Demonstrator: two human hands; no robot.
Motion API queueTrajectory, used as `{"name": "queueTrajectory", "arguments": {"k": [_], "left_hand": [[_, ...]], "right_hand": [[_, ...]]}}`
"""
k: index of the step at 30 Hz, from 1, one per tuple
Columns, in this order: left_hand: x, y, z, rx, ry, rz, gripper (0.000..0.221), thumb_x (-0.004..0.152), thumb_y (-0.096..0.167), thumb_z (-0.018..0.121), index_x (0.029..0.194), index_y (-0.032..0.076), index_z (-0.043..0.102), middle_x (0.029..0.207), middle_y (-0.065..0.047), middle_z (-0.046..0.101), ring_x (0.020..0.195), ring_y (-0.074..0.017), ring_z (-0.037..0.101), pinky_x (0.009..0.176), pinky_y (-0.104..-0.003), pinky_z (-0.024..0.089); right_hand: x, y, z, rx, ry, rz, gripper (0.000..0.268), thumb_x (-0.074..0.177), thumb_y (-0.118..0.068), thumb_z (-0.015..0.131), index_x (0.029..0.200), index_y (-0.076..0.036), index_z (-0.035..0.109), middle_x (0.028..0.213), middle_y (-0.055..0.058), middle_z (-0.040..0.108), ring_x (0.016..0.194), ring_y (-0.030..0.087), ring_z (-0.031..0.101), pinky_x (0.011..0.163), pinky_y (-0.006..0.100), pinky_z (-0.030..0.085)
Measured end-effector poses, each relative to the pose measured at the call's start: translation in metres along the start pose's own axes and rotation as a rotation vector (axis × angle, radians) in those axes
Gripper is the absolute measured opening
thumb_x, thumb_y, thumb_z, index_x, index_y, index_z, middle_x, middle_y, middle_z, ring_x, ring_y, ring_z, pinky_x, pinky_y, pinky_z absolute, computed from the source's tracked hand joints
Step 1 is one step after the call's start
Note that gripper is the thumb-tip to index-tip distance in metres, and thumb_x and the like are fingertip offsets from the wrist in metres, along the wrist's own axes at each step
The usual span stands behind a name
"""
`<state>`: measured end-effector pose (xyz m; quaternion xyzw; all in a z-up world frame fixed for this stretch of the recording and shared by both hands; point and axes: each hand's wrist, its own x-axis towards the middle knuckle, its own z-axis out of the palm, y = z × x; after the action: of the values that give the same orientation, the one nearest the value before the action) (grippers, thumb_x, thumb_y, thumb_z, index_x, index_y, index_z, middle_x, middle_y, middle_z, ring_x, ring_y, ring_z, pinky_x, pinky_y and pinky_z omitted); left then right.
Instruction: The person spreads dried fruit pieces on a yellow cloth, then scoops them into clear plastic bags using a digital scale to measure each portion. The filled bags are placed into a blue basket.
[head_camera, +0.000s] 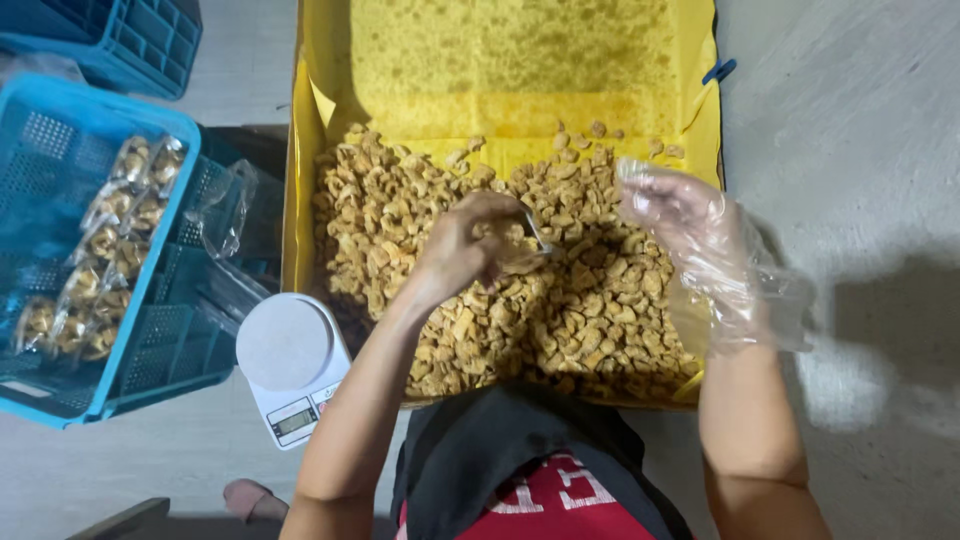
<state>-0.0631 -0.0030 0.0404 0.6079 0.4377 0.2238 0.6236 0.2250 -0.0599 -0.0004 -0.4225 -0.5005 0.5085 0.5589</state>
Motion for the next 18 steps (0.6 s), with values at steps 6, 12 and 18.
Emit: {"name": "queueTrajectory", "arguments": {"k": [6,12,18], "left_hand": [[-0.023,-0.018,-0.024,-0.036,0.072,0.052,0.049,0.085,-0.007,0.05,0.132,0.0,0.057,0.138,-0.016,0.05,0.07,-0.0174,0.073,0.051,-0.025,0.065],[-0.081,-0.02,-0.052,-0.104,0.272,0.115,0.047,0.085,-0.007,0.05,0.13,-0.002,0.06,0.138,-0.014,0.052,0.067,-0.017,0.07,0.055,-0.027,0.063],[-0.169,-0.036,-0.083,-0.297,0.57,0.128,0.044,0.09,-0.007,0.052,0.132,-0.002,0.06,0.132,-0.014,0.055,0.068,-0.0131,0.065,0.058,-0.027,0.06]], "right_hand": [[-0.025,0.06,-0.04,-0.084,0.099,0.044,0.029,0.097,0.003,0.065,0.125,-0.005,0.065,0.13,0.012,0.068,0.114,0.018,0.069,0.097,0.034,0.061],[-0.033,0.119,-0.022,-0.484,-0.062,0.444,0.035,0.094,-0.009,0.066,0.129,-0.009,0.066,0.126,0.011,0.069,0.111,0.021,0.066,0.094,0.032,0.053],[-0.028,0.124,0.001,-0.985,-0.276,0.624,0.045,0.093,-0.03,0.067,0.136,-0.019,0.064,0.135,0.009,0.066,0.115,0.027,0.067,0.101,0.039,0.05]]}}
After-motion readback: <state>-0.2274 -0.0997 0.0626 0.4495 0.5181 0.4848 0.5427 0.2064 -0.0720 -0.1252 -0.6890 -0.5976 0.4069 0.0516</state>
